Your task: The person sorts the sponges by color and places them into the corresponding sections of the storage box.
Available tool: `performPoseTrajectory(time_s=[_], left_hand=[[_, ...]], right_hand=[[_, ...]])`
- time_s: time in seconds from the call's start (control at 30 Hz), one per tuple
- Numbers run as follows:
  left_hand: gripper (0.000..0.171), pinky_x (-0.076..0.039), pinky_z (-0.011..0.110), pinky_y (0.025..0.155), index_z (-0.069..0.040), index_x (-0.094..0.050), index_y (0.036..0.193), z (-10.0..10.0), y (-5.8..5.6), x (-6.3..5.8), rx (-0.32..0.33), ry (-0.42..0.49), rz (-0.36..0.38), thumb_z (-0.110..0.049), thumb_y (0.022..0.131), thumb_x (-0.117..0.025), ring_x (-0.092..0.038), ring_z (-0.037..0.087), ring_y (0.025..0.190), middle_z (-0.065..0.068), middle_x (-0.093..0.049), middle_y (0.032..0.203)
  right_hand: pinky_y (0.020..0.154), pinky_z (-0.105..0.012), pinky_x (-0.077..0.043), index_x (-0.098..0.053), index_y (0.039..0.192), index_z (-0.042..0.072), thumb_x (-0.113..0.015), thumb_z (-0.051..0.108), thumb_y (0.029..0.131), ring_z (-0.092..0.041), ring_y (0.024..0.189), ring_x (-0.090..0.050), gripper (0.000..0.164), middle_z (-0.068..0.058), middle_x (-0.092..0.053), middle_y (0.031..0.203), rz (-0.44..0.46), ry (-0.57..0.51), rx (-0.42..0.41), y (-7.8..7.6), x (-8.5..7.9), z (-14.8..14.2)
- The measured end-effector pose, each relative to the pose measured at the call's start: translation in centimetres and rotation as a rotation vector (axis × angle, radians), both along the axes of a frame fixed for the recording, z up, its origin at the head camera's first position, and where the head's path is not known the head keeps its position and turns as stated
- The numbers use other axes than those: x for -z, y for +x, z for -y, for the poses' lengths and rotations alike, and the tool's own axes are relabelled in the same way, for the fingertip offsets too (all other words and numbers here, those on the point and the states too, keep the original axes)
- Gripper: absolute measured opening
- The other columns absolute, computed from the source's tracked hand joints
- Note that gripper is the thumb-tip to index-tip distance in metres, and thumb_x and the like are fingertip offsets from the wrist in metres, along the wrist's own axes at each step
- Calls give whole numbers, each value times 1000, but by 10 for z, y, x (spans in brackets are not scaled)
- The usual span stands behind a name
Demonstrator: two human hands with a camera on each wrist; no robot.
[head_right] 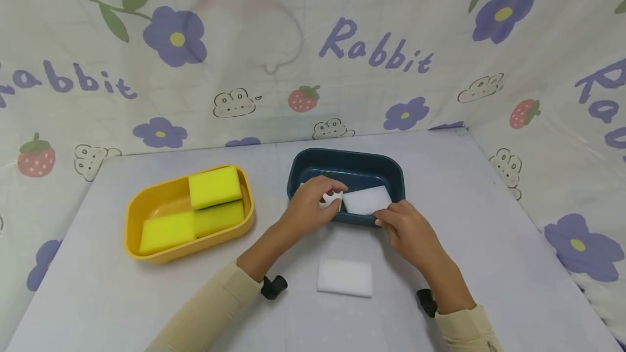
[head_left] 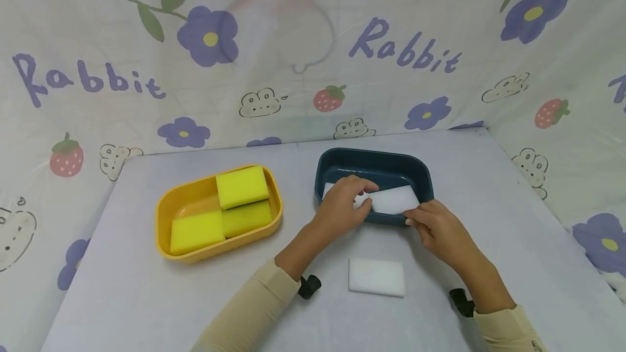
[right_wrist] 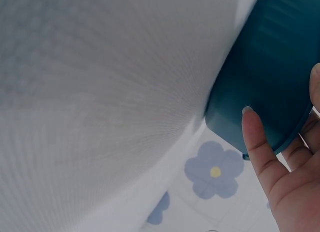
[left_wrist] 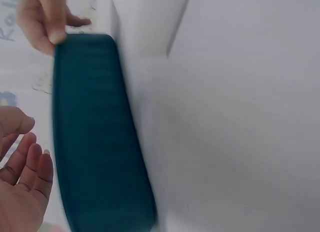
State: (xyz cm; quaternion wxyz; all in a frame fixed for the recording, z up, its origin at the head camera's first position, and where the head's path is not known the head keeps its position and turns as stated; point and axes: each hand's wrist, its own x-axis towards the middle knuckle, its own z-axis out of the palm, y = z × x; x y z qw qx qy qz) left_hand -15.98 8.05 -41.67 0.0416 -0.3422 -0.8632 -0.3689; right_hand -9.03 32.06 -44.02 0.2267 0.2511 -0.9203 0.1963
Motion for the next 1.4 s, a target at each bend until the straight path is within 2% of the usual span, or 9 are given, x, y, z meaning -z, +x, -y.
performPoseTrajectory(time_s=[0.07, 0.17, 0.3, 0.43, 0.6, 0.73, 0.87, 1.07, 1.4], left_hand=[[22, -49, 17, 85, -15, -71, 118, 6, 11, -2, 41, 11, -6, -14, 96, -67, -58, 9, 102, -4, -67, 110], [20, -47, 16, 91, -14, -72, 116, 14, 27, -3, 154, -27, 27, -16, 96, -69, -58, 6, 103, -6, -68, 110], [26, -46, 17, 95, -16, -72, 118, 22, 45, -3, 317, -204, 103, -25, 94, -73, -57, 6, 108, -9, -67, 114], [42, -47, 22, 97, -20, -70, 125, 25, 60, 2, 392, -394, 138, -40, 88, -78, -55, 8, 115, -10, -64, 123], [53, -49, 23, 89, -25, -66, 129, 25, 72, 13, 396, -488, 110, -48, 83, -80, -54, 9, 113, -10, -60, 126], [49, -50, 24, 84, -28, -68, 127, 24, 78, 17, 372, -513, 52, -45, 83, -82, -54, 11, 111, -9, -59, 126], [42, -51, 26, 84, -29, -70, 125, 23, 81, 18, 347, -536, 26, -39, 86, -81, -54, 12, 112, -7, -58, 128], [39, -51, 27, 88, -30, -69, 125, 23, 82, 18, 333, -550, 29, -37, 87, -80, -55, 13, 115, -6, -61, 129], [41, -51, 23, 80, -29, -69, 120, 18, 76, 13, 359, -567, 7, -38, 83, -84, -58, 12, 105, -8, -64, 119]], right_hand=[[64, -37, -53, -76, 94, 3, -82, -6, 76, -19, 80, -56, 21, 0, -63, 79, -5, -2, -1, 0, 1, 0], [64, -37, -54, -76, 94, 3, -82, -6, 77, -19, 80, -56, 21, -1, -64, 80, -2, 2, 2, 0, 0, 0], [66, -38, -55, -76, 95, 4, -81, -5, 78, -20, 82, -57, 20, 0, -65, 81, 27, 10, 22, 0, -1, 1], [69, -40, -56, -77, 97, 5, -80, -3, 80, -21, 85, -58, 19, 0, -66, 83, 58, 21, 50, 1, -1, 2], [70, -40, -57, -77, 97, 5, -80, -3, 80, -22, 85, -59, 19, -1, -66, 84, 54, 21, 55, 1, 1, 1], [70, -41, -57, -77, 96, 5, -81, -4, 79, -21, 85, -59, 20, -1, -66, 84, 36, 13, 45, 1, 2, 1], [68, -40, -56, -77, 96, 6, -81, -4, 79, -20, 84, -58, 20, 0, -66, 83, 27, 10, 41, 1, 3, 1], [68, -39, -56, -77, 96, 6, -81, -3, 79, -20, 84, -58, 20, 0, -65, 83, 23, 15, 44, 1, 2, 2], [68, -39, -56, -77, 96, 6, -81, -3, 79, -20, 84, -57, 20, 1, -65, 83, 20, 16, 43, 1, 1, 2]])
